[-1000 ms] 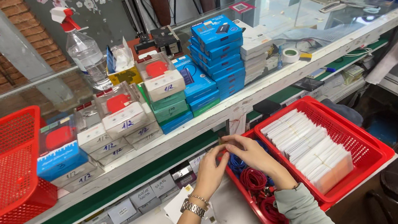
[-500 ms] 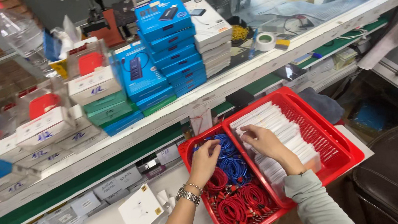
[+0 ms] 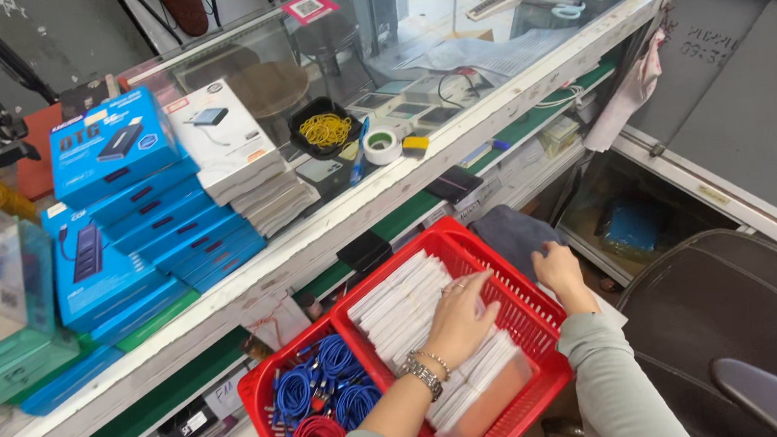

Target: The person wipes retail product boxes with a gray cloth, one at a time, then places the cleaned boxes into the shelf slots under the glass display counter. They also handle stacks of white paper sleeves and reposition red baskets on the counter while working through the boxes.

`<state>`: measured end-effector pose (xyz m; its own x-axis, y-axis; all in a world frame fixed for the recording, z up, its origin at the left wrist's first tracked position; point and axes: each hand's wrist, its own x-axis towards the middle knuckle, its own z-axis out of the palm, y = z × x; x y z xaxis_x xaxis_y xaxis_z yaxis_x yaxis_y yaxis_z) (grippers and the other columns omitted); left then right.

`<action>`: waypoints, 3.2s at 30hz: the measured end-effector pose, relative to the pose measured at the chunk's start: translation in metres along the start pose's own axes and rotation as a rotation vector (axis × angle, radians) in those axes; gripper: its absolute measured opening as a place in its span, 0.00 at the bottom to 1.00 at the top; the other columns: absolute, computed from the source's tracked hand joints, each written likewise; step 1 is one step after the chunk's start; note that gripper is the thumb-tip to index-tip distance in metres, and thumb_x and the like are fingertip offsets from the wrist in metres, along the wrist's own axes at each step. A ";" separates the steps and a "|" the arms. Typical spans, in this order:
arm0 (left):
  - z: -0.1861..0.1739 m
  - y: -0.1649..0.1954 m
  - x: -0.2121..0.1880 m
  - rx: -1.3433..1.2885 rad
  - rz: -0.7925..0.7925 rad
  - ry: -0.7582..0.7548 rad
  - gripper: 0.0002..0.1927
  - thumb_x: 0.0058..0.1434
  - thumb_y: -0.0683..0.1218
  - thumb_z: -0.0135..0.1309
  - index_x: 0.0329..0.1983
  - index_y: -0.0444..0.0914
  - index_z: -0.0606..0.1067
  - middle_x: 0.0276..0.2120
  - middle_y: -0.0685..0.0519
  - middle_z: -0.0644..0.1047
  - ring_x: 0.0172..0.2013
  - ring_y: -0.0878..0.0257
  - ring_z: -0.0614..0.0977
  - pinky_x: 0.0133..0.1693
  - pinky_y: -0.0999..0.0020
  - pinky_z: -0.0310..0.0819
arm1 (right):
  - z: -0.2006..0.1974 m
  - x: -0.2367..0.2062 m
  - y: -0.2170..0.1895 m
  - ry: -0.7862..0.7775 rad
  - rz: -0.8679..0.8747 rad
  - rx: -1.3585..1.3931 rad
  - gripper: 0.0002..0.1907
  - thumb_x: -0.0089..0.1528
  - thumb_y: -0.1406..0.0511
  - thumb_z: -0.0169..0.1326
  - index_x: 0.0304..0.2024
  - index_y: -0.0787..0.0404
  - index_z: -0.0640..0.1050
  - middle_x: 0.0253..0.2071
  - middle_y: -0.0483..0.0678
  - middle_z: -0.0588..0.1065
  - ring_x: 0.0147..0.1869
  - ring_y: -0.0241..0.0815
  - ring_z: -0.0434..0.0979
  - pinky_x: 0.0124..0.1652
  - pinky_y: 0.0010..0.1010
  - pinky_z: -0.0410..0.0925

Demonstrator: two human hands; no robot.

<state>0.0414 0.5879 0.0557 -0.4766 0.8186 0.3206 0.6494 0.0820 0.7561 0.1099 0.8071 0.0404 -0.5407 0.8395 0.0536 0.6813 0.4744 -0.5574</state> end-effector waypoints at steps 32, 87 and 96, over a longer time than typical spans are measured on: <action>-0.219 -0.022 -0.190 -1.448 -0.751 0.065 0.32 0.67 0.66 0.37 0.61 0.41 0.72 0.51 0.52 0.82 0.48 0.63 0.86 0.47 0.66 0.82 | 0.040 -0.276 -0.223 -0.376 -0.703 0.689 0.30 0.54 0.71 0.61 0.60 0.59 0.74 0.59 0.53 0.75 0.66 0.48 0.73 0.62 0.37 0.66; -0.319 0.027 -0.510 -0.562 -0.553 0.537 0.35 0.52 0.49 0.68 0.63 0.39 0.69 0.50 0.53 0.81 0.50 0.65 0.82 0.53 0.67 0.77 | 0.111 -0.493 -0.332 -0.332 -0.323 0.587 0.20 0.67 0.58 0.53 0.60 0.57 0.73 0.52 0.59 0.79 0.57 0.53 0.81 0.54 0.39 0.71; -0.308 0.054 -0.484 0.201 -0.396 0.465 0.31 0.44 0.45 0.70 0.52 0.33 0.75 0.48 0.40 0.82 0.49 0.47 0.84 0.51 0.60 0.78 | 0.127 -0.511 -0.334 -0.561 -0.549 0.568 0.19 0.64 0.57 0.56 0.55 0.54 0.78 0.53 0.53 0.80 0.56 0.52 0.79 0.55 0.37 0.69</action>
<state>0.1247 0.0209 0.1168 -0.8810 0.3762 0.2870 0.4483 0.4693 0.7608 0.0960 0.1859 0.0944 -0.9696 0.2209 0.1053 0.0029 0.4405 -0.8978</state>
